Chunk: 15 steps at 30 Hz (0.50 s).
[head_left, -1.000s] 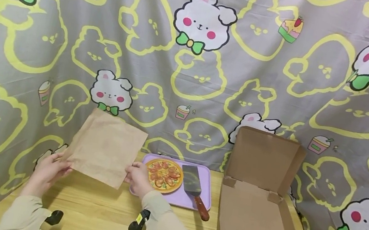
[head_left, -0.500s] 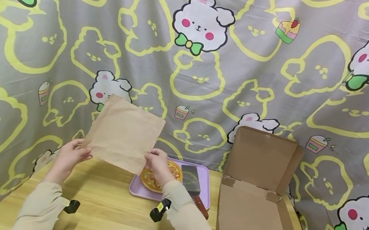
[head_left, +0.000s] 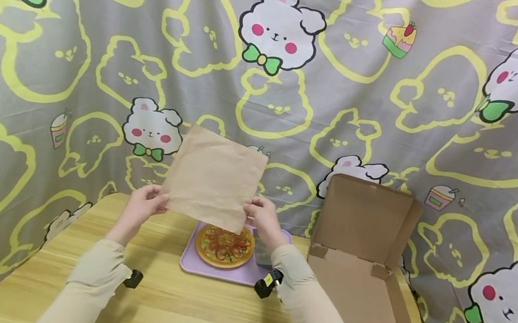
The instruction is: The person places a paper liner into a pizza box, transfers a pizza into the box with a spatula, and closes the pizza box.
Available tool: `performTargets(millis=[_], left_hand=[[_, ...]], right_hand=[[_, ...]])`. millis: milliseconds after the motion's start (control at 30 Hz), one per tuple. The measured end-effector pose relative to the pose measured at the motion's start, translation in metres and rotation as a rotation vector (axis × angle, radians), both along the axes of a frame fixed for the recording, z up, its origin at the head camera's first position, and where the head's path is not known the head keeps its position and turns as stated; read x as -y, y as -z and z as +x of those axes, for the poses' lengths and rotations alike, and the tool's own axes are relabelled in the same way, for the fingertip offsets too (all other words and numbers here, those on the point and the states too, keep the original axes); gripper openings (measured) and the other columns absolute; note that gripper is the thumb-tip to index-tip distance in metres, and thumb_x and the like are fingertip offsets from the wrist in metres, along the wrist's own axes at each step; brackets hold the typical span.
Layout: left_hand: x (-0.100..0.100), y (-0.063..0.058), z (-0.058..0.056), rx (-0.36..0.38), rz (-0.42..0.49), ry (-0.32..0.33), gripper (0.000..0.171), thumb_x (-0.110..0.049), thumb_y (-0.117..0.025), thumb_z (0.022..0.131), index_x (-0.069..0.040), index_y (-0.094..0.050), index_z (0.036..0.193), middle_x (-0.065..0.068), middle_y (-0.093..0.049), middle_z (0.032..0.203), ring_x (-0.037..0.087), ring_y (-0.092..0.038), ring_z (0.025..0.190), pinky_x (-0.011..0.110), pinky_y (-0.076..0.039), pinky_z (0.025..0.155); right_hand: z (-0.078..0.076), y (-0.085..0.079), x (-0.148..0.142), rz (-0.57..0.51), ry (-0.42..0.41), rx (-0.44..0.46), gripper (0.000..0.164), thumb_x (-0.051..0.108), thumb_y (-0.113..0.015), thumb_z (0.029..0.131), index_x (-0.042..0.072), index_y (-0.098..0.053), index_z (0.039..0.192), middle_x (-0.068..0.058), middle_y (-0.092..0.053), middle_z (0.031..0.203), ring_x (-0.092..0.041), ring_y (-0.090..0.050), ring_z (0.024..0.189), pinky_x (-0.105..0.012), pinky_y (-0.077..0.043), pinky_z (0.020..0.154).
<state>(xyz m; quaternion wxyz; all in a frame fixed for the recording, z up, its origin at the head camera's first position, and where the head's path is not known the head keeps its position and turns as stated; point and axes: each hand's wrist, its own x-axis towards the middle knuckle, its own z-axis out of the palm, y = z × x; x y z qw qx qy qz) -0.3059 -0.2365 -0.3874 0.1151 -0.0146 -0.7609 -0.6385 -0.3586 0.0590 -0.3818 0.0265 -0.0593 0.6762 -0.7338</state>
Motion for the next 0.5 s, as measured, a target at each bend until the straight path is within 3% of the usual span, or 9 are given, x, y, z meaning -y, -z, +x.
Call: performTargets(millis=[233,500], left_hand=[[-0.041,-0.004,-0.015,-0.003,-0.031,0.043,0.035,-0.011,-0.06,0.096,0.011,-0.053,0.122,0.009,-0.065,0.097,0.004,-0.062,0.075,0.025,-0.06,0.076],[-0.079,-0.002,-0.024,-0.022,-0.019,0.103,0.027,-0.008,-0.063,0.093,0.01,-0.057,0.112,0.0,-0.064,0.081,0.007,-0.063,0.069,0.027,-0.061,0.072]], right_hand=[[-0.004,-0.012,-0.047,0.042,0.051,-0.028,0.011,-0.004,-0.058,0.091,-0.008,-0.057,0.1,0.0,-0.058,0.081,-0.009,-0.059,0.066,-0.024,-0.053,0.06],[0.005,-0.019,-0.091,0.098,0.089,-0.03,0.011,-0.001,-0.058,0.092,-0.005,-0.057,0.103,0.002,-0.059,0.083,-0.008,-0.059,0.069,-0.023,-0.052,0.062]])
